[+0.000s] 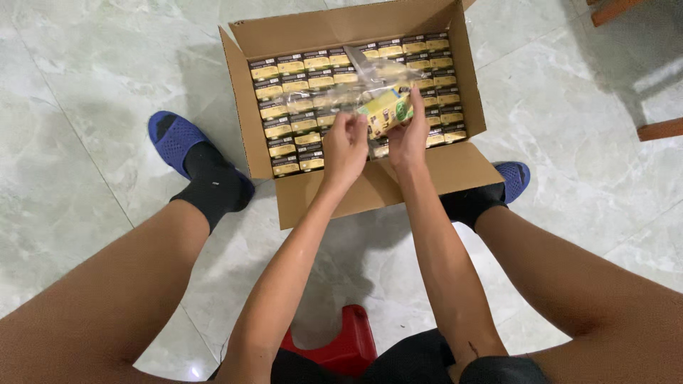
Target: The person uses a knife to cut open plastic-wrapped bundles of small yellow boxes inside a large cardboard carton. They repeatedly slice the plastic, separate the individual boxes, and place them back into the carton.
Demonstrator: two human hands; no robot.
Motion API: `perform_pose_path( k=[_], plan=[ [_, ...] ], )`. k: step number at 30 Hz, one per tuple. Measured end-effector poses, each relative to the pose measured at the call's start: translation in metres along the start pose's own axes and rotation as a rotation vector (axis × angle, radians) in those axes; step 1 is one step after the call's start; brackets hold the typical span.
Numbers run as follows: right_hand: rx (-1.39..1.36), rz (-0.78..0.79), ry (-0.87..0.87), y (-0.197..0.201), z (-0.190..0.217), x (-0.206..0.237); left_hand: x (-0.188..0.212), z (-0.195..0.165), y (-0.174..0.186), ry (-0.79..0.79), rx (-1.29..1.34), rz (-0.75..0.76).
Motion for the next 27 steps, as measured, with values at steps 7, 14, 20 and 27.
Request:
perform_pose_path(
  k=[7,14,20,27],
  plan=[
    [0.426,0.026,0.017,-0.004,-0.006,0.020,-0.008,0.012,0.005,-0.075,0.193,0.142],
    [0.280,0.047,-0.173,-0.003,-0.011,0.019,-0.016,0.011,0.015,-0.080,0.111,0.094],
    [0.208,0.140,-0.151,0.003,-0.010,0.027,-0.021,0.006,0.017,-0.410,-0.289,0.002],
    [0.178,0.286,-0.203,0.007,-0.009,0.031,-0.043,0.019,0.032,-0.156,-0.279,0.033]
  ],
)
Point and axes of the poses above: each hand's wrist, its own x-axis away from the middle knuckle, its own y-axis out of the back of the hand, z = x × y, the point moved 4 cm from there along -x, towards the middle knuckle, and after that the axes turned 6 degrees about y, right-handed, at the moved point
